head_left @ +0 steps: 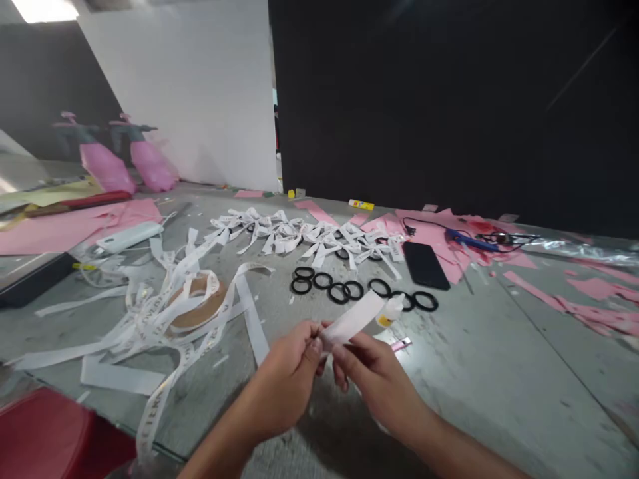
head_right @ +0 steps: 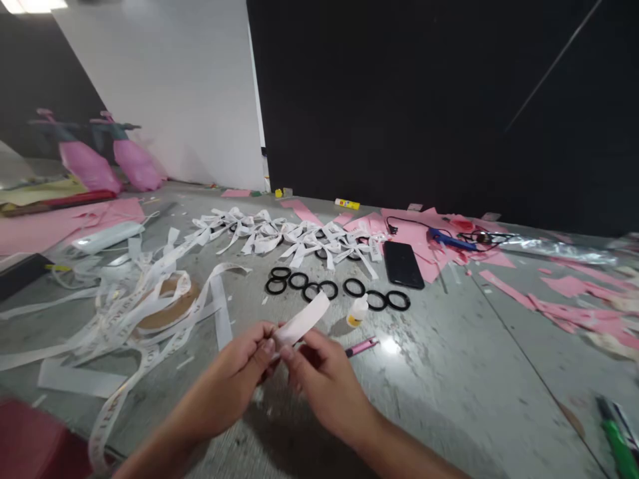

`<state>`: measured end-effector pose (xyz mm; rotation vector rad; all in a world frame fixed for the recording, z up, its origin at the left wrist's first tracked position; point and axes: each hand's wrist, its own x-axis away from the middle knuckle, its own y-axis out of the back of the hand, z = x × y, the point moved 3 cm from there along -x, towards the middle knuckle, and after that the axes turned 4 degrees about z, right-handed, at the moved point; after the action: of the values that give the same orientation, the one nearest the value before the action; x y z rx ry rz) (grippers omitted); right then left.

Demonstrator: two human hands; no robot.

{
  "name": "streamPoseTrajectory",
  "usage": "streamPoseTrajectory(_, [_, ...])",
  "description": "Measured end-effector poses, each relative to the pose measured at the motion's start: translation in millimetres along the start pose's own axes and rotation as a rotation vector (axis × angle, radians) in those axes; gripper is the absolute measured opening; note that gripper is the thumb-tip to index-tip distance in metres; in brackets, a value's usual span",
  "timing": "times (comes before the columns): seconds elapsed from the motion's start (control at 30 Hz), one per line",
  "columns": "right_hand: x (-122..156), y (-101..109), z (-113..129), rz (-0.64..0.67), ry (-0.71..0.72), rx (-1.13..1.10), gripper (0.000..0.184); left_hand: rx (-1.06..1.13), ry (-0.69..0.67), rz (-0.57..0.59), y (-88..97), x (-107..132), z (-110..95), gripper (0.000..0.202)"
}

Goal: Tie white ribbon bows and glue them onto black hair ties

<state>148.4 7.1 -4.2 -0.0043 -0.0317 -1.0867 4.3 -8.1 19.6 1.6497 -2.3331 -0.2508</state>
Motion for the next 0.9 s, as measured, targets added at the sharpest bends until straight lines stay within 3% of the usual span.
streamPoseTrajectory(0.13, [2,9,-19,-0.184,-0.068,-0.034,0.039,0.090,0.042,-0.012,-20.9,-1,17,0.026])
streamPoseTrajectory(0.27, [5,20,-22,-0.320,-0.035,0.006,0.039,0.140,0.071,0.002,-26.7,2,20,0.024])
streamPoseTrajectory(0.47, [11,11,-23,-0.383,0.033,0.184,0.036,0.010,0.057,-0.043,-25.8,6,25,0.029])
streamPoseTrajectory(0.53, [13,9,-22,-0.403,0.067,0.266,0.032,-0.090,0.041,-0.135,-23.5,6,29,0.025])
streamPoseTrajectory(0.6, [15,9,-19,-0.434,0.135,0.347,0.026,-0.267,-0.028,-0.351,-18.6,10,29,0.016])
streamPoseTrajectory(0.67, [17,9,-15,-0.466,0.241,0.425,0.019,-0.460,-0.165,-0.601,-15.6,18,24,0.018])
streamPoseTrajectory(0.73, [20,8,-9,-0.488,0.391,0.510,0.010,-0.572,-0.306,-0.679,-19.0,26,17,0.012])
streamPoseTrajectory(0.8, [24,5,-4,-0.493,0.538,0.593,0.008,-0.523,-0.365,-0.534,-26.0,29,13,0.022])
streamPoseTrajectory(0.9, [32,-1,-1,-0.460,0.678,0.669,0.020,-0.209,-0.292,-0.209,-36.5,28,16,0.045])
